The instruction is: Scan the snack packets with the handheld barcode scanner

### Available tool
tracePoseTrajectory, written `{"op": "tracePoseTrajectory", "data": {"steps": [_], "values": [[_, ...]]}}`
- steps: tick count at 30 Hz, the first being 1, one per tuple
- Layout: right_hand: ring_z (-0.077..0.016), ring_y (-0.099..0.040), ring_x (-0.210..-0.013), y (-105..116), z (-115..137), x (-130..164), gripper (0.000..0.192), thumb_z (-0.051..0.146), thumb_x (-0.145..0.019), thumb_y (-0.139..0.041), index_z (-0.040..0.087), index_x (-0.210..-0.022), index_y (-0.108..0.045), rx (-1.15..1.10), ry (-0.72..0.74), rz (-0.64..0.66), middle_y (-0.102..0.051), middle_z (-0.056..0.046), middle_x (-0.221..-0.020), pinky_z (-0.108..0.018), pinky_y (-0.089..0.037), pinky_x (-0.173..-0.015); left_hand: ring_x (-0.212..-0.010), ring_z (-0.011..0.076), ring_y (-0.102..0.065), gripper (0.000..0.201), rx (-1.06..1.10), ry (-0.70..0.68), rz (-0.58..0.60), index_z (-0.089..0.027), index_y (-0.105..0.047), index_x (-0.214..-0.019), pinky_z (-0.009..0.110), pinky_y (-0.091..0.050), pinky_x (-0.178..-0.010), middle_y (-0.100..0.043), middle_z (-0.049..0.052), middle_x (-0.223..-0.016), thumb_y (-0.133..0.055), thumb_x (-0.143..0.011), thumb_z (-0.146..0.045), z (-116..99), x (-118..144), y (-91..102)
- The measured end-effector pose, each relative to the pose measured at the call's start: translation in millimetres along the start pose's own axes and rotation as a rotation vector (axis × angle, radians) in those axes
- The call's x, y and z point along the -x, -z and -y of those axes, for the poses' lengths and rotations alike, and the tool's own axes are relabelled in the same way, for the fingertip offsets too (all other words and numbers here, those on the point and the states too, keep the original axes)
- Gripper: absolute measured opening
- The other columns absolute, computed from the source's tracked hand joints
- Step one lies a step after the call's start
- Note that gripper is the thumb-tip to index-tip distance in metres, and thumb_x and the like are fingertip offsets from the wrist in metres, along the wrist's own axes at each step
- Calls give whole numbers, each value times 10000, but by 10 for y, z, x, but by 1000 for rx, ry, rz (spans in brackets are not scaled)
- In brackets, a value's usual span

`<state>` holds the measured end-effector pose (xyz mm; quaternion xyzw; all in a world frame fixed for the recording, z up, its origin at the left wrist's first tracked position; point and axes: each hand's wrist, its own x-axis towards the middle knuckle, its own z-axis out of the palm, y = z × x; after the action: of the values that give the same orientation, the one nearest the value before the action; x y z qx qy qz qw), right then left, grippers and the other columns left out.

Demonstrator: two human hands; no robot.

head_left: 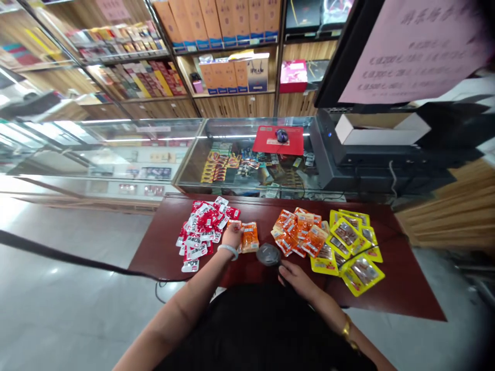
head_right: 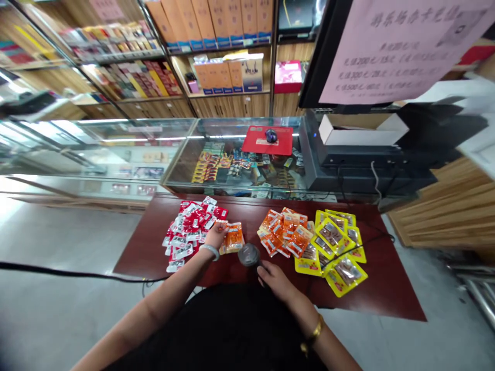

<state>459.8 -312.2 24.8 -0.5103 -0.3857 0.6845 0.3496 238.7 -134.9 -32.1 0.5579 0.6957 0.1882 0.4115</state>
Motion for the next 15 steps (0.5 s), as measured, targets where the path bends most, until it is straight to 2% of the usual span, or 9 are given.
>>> {"op": "tracePoseTrajectory", "data": {"steps": [5,8,10,11,13,15], "values": [[-110,-429,-539,-83,-121,-167,588,726,-844,-528,157,-971,-604,46,33,66,-513,34,-634,-235,-340,-521,-673,137,-584,102,-81,51,-28,-190,-588,-815,246,-440,-668,-623,-5,-700,-610,-826,-288,262,-30,323],[-113,-455,-563,-127,-245,-246,562,691,-862,-539,156,-1015,-618,62,27,85,-537,25,-671,-235,-372,-547,-848,201,-629,227,-297,4,-76,-173,-639,-1014,319,-478,-793,-688,73,-898,-621,-829,-304,328,21,443],[-112,-457,-563,-148,-299,-258,549,679,-869,-542,158,-1022,-623,58,10,79,-541,23,-678,-233,-374,-542,-1076,269,-595,412,-490,-167,-118,-191,-614,-1216,397,-453,-928,-659,138,-1164,-632,-827,-326,308,104,410],[-112,-457,-561,-153,-311,-247,542,673,-875,-540,159,-1025,-623,54,5,70,-539,24,-677,-230,-372,-536,-1203,298,-534,486,-578,-294,-99,-231,-582,-1303,434,-412,-1000,-596,143,-1313,-630,-831,-336,290,155,351],[-110,-451,-548,-155,-307,-192,532,663,-888,-529,159,-1030,-618,40,2,40,-527,29,-665,-224,-359,-515,-1400,322,-352,568,-711,-568,39,-348,-502,-1412,491,-286,-1117,-410,77,-1538,-602,-854,-330,265,259,169],[-106,-439,-527,-145,-282,-104,541,672,-889,-516,159,-1038,-607,18,-4,4,-509,37,-646,-218,-342,-488,-1488,313,-195,620,-795,-790,210,-419,-415,-1465,515,-148,-1179,-253,10,-1626,-571,-874,-311,284,338,-43]]}}
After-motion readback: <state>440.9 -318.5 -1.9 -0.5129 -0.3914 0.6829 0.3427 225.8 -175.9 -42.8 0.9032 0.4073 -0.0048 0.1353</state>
